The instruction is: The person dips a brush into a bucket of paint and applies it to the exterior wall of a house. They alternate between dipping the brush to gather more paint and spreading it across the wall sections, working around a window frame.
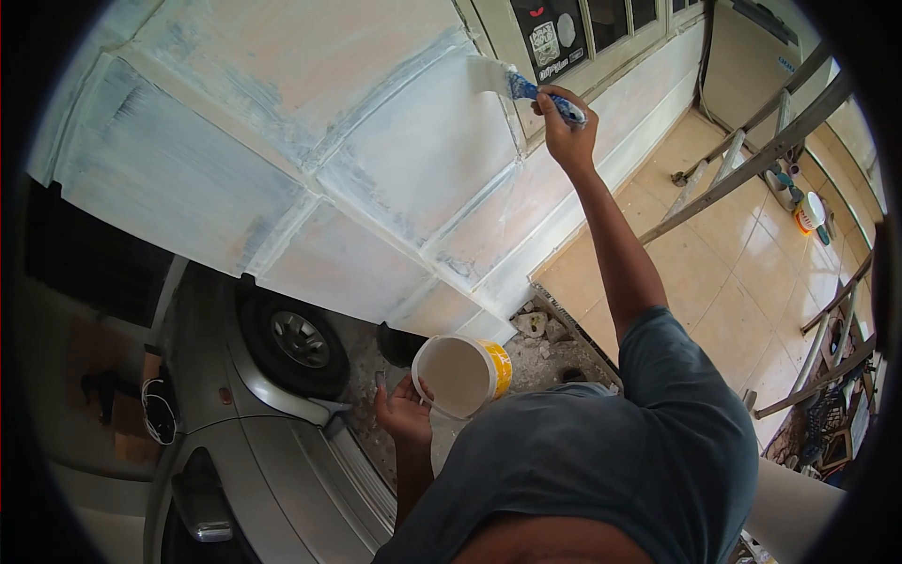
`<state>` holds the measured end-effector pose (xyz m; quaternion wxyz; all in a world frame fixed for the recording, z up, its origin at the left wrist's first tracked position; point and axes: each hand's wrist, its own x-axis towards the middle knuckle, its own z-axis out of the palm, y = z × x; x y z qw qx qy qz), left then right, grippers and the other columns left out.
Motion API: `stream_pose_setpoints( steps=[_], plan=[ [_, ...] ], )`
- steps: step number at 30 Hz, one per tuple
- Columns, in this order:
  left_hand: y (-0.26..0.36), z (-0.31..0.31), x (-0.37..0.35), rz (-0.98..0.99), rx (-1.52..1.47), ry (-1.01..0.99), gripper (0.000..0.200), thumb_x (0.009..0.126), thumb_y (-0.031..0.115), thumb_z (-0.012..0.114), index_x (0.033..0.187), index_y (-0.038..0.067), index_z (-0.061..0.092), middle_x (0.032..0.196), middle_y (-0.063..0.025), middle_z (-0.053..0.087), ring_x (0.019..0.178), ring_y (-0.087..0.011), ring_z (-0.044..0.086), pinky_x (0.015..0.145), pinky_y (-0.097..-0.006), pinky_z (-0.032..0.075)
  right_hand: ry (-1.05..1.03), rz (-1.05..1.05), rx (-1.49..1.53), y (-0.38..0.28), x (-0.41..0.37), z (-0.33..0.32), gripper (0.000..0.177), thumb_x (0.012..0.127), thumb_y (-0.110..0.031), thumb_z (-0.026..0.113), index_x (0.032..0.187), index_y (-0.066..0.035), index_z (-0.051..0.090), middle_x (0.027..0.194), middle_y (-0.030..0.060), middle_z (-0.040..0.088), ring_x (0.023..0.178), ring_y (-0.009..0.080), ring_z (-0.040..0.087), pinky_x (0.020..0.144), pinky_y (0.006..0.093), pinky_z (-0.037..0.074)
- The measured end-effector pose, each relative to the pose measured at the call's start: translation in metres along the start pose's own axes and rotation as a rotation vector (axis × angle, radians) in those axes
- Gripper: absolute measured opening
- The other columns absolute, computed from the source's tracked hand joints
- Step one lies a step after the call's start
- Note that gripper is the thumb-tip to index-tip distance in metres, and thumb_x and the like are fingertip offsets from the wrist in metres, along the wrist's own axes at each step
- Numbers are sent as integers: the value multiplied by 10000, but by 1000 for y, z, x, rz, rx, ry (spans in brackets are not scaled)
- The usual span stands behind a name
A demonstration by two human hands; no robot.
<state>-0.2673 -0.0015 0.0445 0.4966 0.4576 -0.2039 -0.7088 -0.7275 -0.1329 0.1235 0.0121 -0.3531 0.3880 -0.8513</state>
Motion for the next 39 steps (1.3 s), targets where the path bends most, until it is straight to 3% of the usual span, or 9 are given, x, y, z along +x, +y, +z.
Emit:
stream_pose_setpoints(
  steps=[4,8,10,14,20,24,29,32,39],
  plan=[
    [-7,6,0,-21,49,37,724,819,581,483,1103,-84,519,1036,-155,534,917,-242,532,823,-356,423,96,-202,-187,7,-3,-10,93,832,-10,660,919,22,664,780,96,671,719,132,640,647,245,489],
    [-10,14,-1,-35,45,75,728,817,585,483,1108,-81,516,1038,-156,536,922,-244,534,822,-353,420,-59,-352,-307,2,-34,16,113,788,25,664,899,5,660,837,144,671,719,242,661,660,291,503],
    [-9,15,-1,-36,70,53,730,818,587,478,1109,-82,518,1034,-155,537,910,-242,533,821,-350,420,-197,-337,-263,-8,-51,25,114,794,46,650,905,21,657,838,148,671,744,213,658,682,288,503],
    [-7,11,0,-15,76,29,733,824,591,464,1104,-84,524,1005,-152,542,883,-236,526,805,-345,419,-230,-262,-181,-28,-62,16,100,801,41,648,900,30,654,853,149,674,762,207,659,695,285,503],
    [-6,20,-6,8,33,118,729,832,589,449,1095,-87,527,945,-144,551,843,-234,522,771,-342,414,46,-355,-360,0,-40,4,132,775,54,657,889,-11,648,817,134,659,743,259,656,669,304,502],
    [-4,3,2,-3,41,-63,724,801,571,542,1095,-90,519,1149,-185,497,1038,-276,511,895,-390,418,-28,-396,-350,11,-61,25,157,764,67,655,893,-21,649,828,155,650,759,296,658,667,332,512],
    [-7,7,4,-27,57,-31,717,809,556,541,1104,-96,513,1152,-191,498,1056,-281,501,903,-396,417,-376,-255,-179,-21,-130,50,153,774,55,651,905,-17,622,832,151,631,727,306,638,622,337,501],
    [-8,6,6,-54,68,-52,722,812,555,540,1106,-104,515,1163,-194,497,1068,-280,496,907,-395,417,-508,-174,21,-35,-154,44,118,794,24,659,910,-2,657,872,168,660,765,288,656,699,334,524],
    [-10,15,-3,-35,37,65,741,826,588,472,1128,-88,520,1068,-162,526,957,-242,526,848,-358,414,-401,144,-96,-27,-182,-8,85,833,24,624,913,22,654,876,148,669,795,205,659,720,285,506]
  ],
)
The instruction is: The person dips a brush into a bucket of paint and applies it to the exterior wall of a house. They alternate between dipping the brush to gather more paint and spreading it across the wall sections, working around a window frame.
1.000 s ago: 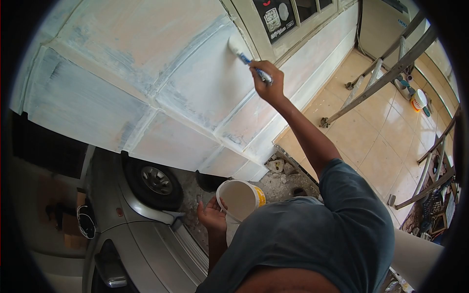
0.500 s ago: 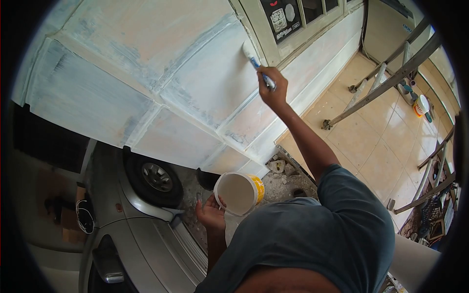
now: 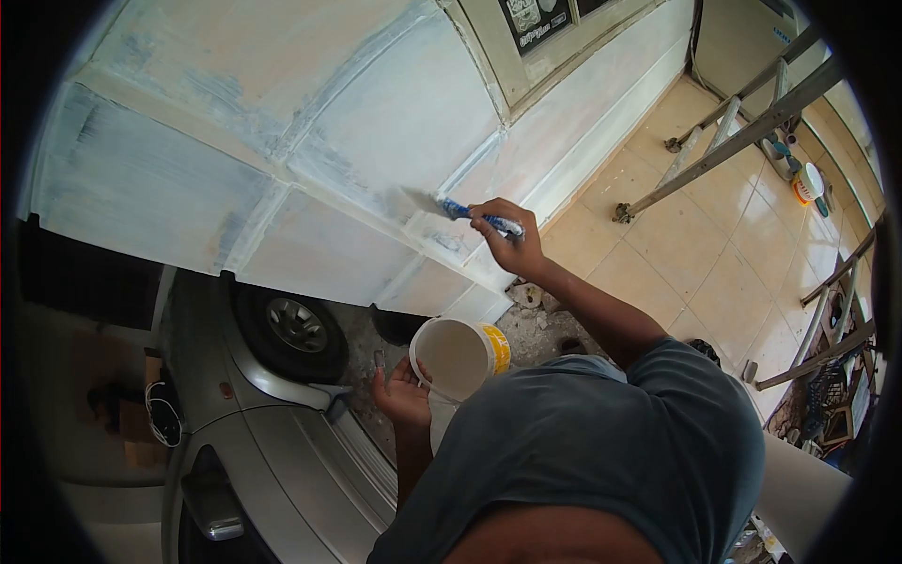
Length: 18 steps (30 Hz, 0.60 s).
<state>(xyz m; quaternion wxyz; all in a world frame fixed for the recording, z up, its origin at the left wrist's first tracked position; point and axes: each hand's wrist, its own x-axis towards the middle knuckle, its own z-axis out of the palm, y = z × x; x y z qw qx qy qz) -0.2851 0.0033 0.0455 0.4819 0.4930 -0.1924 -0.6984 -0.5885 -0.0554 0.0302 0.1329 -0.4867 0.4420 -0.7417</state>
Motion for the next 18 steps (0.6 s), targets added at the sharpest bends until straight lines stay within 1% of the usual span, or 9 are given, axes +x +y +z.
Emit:
stream_pose_setpoints(
  steps=[1,3,5,7,9,11,13,15,18],
  plan=[
    [0,0,0,2,-1,7,742,827,588,472,1129,-88,520,1072,-162,524,963,-242,526,851,-358,414,57,81,-52,12,0,-9,82,845,26,613,918,21,651,896,140,672,815,187,659,729,274,504],
    [1,-5,0,10,-2,-9,743,822,581,493,1129,-95,517,1095,-170,516,988,-251,522,861,-368,418,292,71,-127,50,8,-24,104,842,40,618,941,16,643,906,123,669,810,161,645,728,262,500],
    [0,-12,2,19,0,-53,745,812,566,536,1126,-110,513,1131,-185,504,1024,-269,514,876,-386,424,457,-82,-255,75,27,-37,115,832,54,623,940,17,640,906,119,666,825,167,643,739,263,500],
    [1,-12,0,24,24,-55,747,814,571,528,1126,-107,515,1122,-184,503,1012,-265,513,864,-385,424,497,-166,-287,95,44,-41,119,827,60,623,935,15,640,901,123,664,831,185,648,749,274,501],
    [1,-11,-1,21,46,-54,747,816,574,521,1124,-106,516,1113,-183,505,1001,-263,514,853,-382,423,447,-165,-314,97,48,-28,146,808,61,635,936,-8,650,891,143,657,826,236,655,751,298,504],
    [2,-10,0,10,66,-55,745,817,575,516,1120,-106,516,1106,-184,509,991,-261,514,843,-378,421,396,-113,-296,95,38,1,155,796,56,644,931,-18,655,895,156,655,828,268,659,740,309,508],
    [1,-8,0,-4,67,-49,736,819,571,514,1112,-104,518,1094,-183,514,988,-261,515,842,-373,421,287,-109,-239,81,17,26,153,790,52,646,923,-23,660,906,164,657,838,296,661,733,320,512],
    [0,-3,0,-12,74,-40,728,820,569,513,1106,-100,520,1082,-182,519,983,-261,517,840,-370,421,104,-75,-77,66,-7,37,151,785,26,654,924,-34,660,939,177,655,860,324,656,734,341,518],
    [-1,5,-1,-20,79,-20,723,821,567,511,1104,-98,523,1072,-179,524,976,-259,520,837,-368,421,-142,-127,33,54,-22,34,131,792,19,651,916,-19,668,952,171,669,882,317,661,769,341,525]
  ],
)
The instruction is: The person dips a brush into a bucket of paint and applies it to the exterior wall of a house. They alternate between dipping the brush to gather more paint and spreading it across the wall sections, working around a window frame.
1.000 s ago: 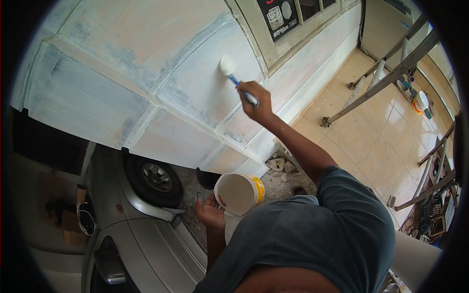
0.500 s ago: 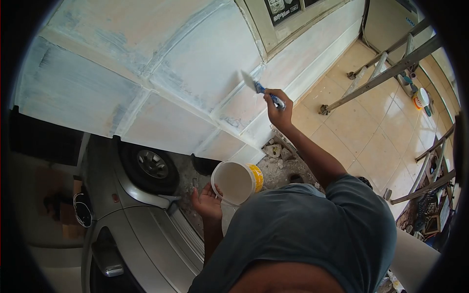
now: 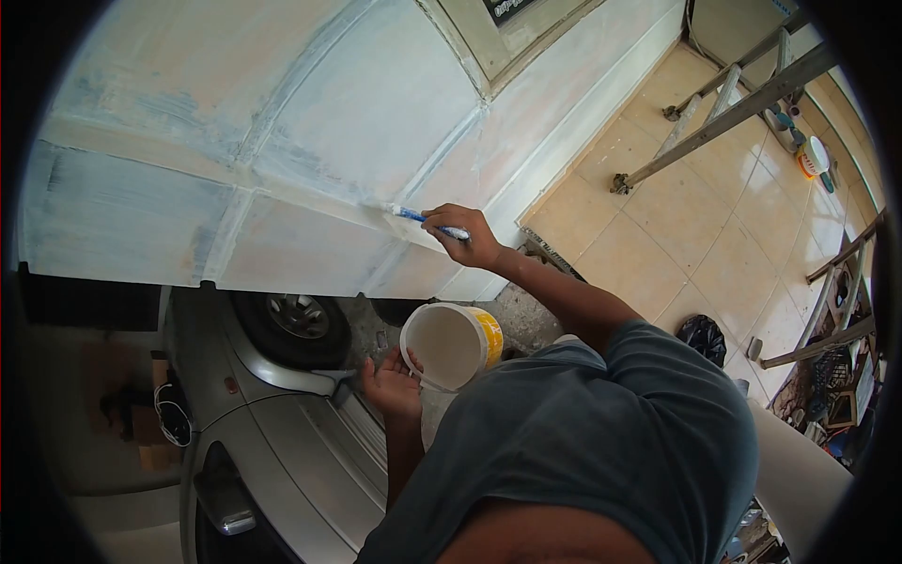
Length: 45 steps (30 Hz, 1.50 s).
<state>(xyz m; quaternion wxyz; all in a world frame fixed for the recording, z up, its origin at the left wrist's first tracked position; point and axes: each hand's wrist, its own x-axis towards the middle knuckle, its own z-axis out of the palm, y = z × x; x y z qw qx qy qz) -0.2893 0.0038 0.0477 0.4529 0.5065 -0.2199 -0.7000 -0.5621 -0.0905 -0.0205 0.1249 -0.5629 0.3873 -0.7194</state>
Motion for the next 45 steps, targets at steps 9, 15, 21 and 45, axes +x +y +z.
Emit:
stream_pose_setpoints(
  steps=[9,15,21,45],
  plan=[
    [-3,1,-7,25,-11,8,721,825,568,501,1109,-94,529,1061,-169,533,961,-248,527,834,-366,425,371,50,-194,54,57,-90,98,789,38,662,886,22,663,854,163,679,795,247,676,720,303,517],
    [-4,2,-13,40,-54,66,694,838,562,480,1102,-77,538,1031,-168,553,914,-247,540,814,-361,427,618,125,-58,71,61,-153,102,837,10,642,937,21,662,821,97,666,743,107,616,682,233,492],
    [-5,1,-6,22,-25,39,718,838,561,486,1122,-97,521,1050,-173,541,946,-252,533,828,-364,426,506,-61,-300,70,43,-83,101,823,49,629,917,18,651,872,150,674,821,207,667,752,290,514],
    [0,26,19,29,24,-91,614,884,501,445,1109,-61,544,969,-115,565,911,-217,532,835,-338,413,-419,777,293,-92,-15,-76,105,842,-54,649,927,6,666,778,97,676,691,145,648,635,275,519]
  ],
)
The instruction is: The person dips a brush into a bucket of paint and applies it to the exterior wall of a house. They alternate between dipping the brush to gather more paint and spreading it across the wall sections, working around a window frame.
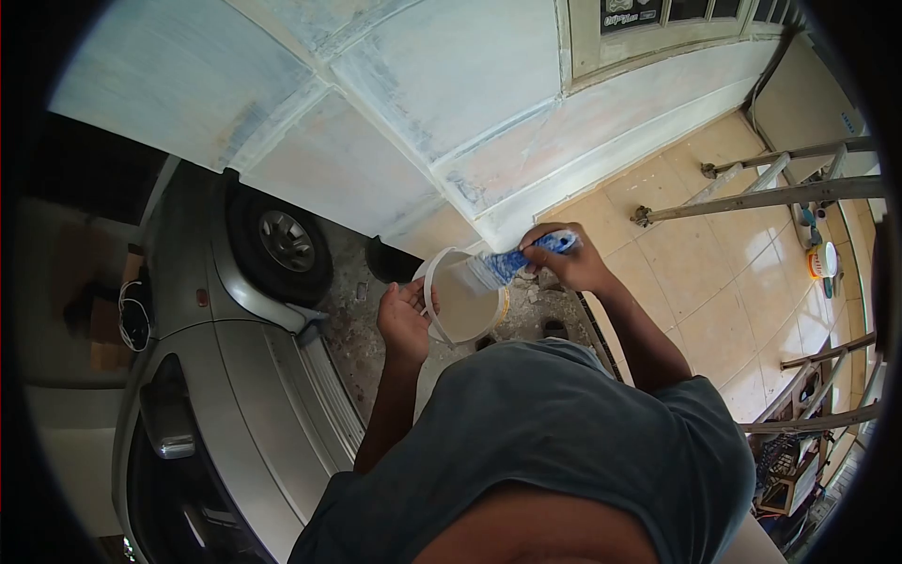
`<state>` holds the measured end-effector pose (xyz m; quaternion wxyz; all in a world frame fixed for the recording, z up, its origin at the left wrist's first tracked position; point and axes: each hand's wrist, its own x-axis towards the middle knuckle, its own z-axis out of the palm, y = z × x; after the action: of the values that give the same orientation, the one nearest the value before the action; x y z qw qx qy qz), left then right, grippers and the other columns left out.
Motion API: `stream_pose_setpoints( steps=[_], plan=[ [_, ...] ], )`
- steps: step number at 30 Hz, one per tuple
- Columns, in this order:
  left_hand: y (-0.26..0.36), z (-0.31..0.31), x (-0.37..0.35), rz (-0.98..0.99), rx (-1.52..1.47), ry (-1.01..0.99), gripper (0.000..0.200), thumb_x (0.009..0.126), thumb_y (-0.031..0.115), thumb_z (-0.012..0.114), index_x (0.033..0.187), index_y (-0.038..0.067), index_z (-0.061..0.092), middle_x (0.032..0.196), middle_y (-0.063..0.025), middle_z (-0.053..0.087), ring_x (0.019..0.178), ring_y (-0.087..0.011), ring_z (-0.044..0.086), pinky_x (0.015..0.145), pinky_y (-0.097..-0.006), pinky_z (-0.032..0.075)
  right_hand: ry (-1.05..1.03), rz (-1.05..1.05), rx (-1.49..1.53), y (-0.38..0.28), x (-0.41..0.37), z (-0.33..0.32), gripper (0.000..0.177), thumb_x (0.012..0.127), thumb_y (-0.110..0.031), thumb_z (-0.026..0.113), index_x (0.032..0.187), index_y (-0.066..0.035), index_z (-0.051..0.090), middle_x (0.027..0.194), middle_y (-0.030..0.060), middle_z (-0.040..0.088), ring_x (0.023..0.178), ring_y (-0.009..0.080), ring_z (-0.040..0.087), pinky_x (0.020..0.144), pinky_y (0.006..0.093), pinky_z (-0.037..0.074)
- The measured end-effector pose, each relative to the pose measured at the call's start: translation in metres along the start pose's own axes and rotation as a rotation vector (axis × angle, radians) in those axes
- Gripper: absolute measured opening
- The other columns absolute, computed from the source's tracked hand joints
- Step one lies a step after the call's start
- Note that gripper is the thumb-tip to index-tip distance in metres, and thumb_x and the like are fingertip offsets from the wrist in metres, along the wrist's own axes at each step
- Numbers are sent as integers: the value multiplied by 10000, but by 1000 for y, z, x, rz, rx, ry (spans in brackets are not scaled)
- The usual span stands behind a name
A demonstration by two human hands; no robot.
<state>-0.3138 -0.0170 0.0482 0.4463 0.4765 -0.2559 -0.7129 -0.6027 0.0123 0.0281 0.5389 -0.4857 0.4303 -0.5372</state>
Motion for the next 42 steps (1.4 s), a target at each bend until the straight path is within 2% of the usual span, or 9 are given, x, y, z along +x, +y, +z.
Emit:
stream_pose_setpoints(
  steps=[3,8,11,20,24,25,26,29,42],
  plan=[
    [1,4,1,25,52,-81,602,886,499,436,1107,-49,554,932,-106,585,868,-201,540,814,-322,411,-244,-193,-361,-11,10,30,84,798,-41,646,860,3,683,763,126,676,684,201,654,653,326,517],
    [4,5,3,26,92,-156,678,869,550,439,1155,-58,525,1062,-137,560,942,-226,529,859,-341,410,-590,-161,-828,36,39,84,140,747,-73,635,863,-31,703,811,183,673,752,361,648,723,402,513],
    [4,10,3,34,77,-170,679,870,547,440,1156,-63,522,1066,-143,558,939,-228,535,857,-347,416,-713,-42,-1154,59,57,108,120,734,-63,622,820,-33,700,789,181,668,762,348,654,714,418,514],
    [4,14,4,53,39,-193,668,878,534,441,1144,-72,529,1034,-146,576,952,-225,545,863,-343,421,-666,75,-1165,89,70,114,84,740,-76,632,764,-37,703,831,175,667,831,332,657,706,436,517],
    [10,10,3,77,34,-183,677,879,537,435,1155,-74,525,1041,-139,575,945,-221,541,869,-338,413,-546,-79,-1131,70,71,97,153,732,-133,626,802,-23,706,747,196,661,734,356,659,687,415,519],
    [13,9,3,77,2,-170,656,882,523,438,1142,-73,532,1021,-138,582,927,-218,542,859,-334,411,-428,-96,-716,44,59,85,158,734,-152,660,825,-30,703,749,189,666,716,351,657,694,399,523],
    [18,10,3,80,-31,-157,636,886,508,441,1129,-71,540,1002,-136,588,909,-214,543,848,-330,409,-330,-86,-704,16,50,78,185,731,-164,688,859,-30,697,753,187,669,687,338,657,688,380,526],
    [22,11,-2,93,-62,-145,618,888,492,446,1115,-73,547,988,-133,594,890,-208,541,834,-324,404,-95,172,-318,-6,35,56,152,821,-102,660,889,33,675,729,118,680,641,144,657,625,270,524],
    [21,-6,15,134,-16,-165,677,872,525,454,1163,-83,517,1109,-159,549,996,-222,525,889,-328,398,303,270,143,22,13,12,182,867,-129,644,946,33,618,760,101,641,625,155,630,586,260,528]
  ],
)
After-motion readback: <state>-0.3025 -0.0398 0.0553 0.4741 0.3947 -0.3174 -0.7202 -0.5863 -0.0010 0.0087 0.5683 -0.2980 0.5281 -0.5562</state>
